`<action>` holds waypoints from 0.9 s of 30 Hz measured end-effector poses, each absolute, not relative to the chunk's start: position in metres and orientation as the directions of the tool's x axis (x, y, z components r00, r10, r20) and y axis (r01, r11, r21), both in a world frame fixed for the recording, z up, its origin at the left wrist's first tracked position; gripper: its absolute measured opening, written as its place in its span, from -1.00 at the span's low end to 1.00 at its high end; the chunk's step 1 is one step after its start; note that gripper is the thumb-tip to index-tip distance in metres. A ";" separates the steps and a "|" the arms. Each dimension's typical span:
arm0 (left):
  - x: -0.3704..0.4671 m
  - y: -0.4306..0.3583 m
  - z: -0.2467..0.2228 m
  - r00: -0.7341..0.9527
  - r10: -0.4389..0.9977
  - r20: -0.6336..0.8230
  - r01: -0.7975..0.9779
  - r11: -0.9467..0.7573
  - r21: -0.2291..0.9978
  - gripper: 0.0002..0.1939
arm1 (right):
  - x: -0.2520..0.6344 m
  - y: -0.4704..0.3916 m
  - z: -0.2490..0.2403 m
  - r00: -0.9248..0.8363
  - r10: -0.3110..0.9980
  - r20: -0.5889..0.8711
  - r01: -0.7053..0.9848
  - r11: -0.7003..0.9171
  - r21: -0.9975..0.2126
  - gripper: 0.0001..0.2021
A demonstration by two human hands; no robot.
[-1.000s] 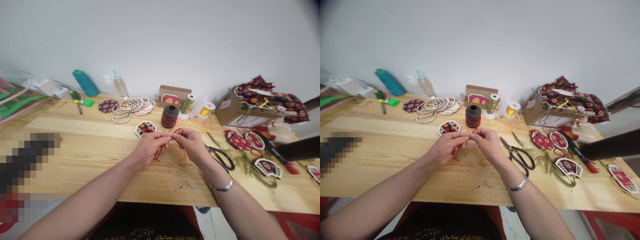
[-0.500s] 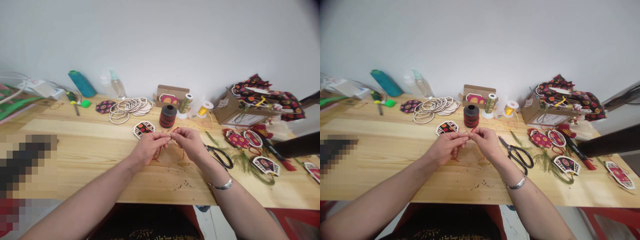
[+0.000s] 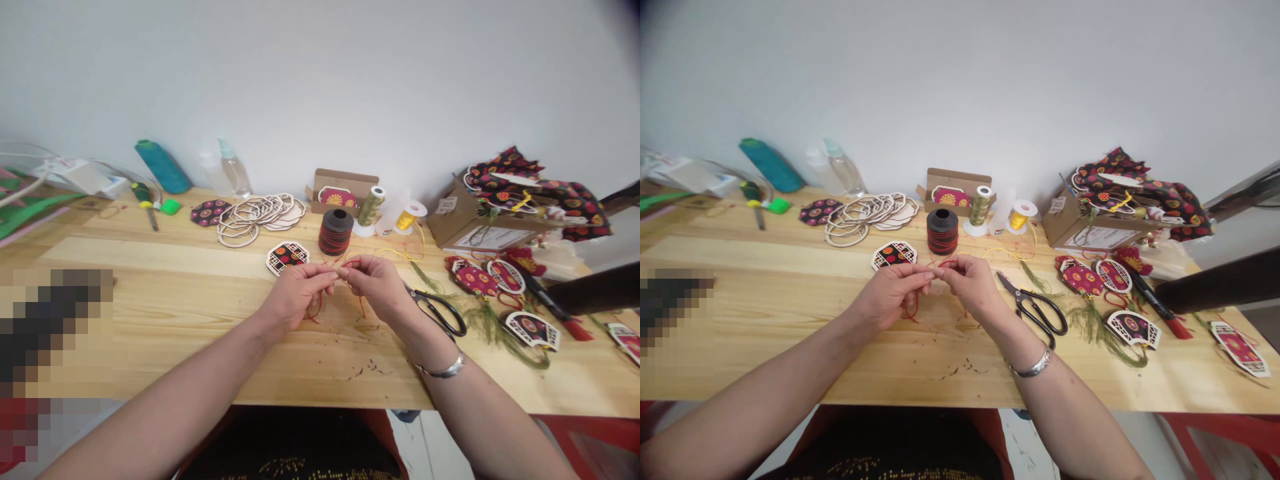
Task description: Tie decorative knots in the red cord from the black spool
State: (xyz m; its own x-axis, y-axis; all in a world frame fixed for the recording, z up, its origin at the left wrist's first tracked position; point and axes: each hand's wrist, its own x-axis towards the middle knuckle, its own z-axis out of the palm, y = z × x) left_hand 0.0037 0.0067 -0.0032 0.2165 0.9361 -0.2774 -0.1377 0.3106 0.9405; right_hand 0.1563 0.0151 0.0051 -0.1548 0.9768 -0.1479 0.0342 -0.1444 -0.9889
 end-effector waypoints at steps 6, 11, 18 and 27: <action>0.002 0.006 -0.002 0.234 0.937 -0.261 -0.121 0.294 0.948 -0.81 | 0.158 0.017 0.002 -0.173 0.981 -0.090 0.142 -0.066 -0.988 -0.73; 0.002 0.005 0.003 0.232 0.944 -0.236 -0.109 0.266 0.958 -0.75 | 0.161 0.019 0.000 -0.156 0.988 0.020 0.266 0.061 -0.962 -0.82; 0.002 0.007 0.001 0.141 0.979 -0.145 -0.065 0.155 0.986 -0.78 | 0.165 0.018 0.004 -0.118 0.973 0.197 0.493 0.230 -0.839 -0.87; 0.005 0.003 0.003 0.325 0.944 -0.053 0.175 -0.005 0.985 -0.92 | 0.164 0.020 0.002 -0.061 0.995 0.076 0.371 0.094 -0.924 -0.82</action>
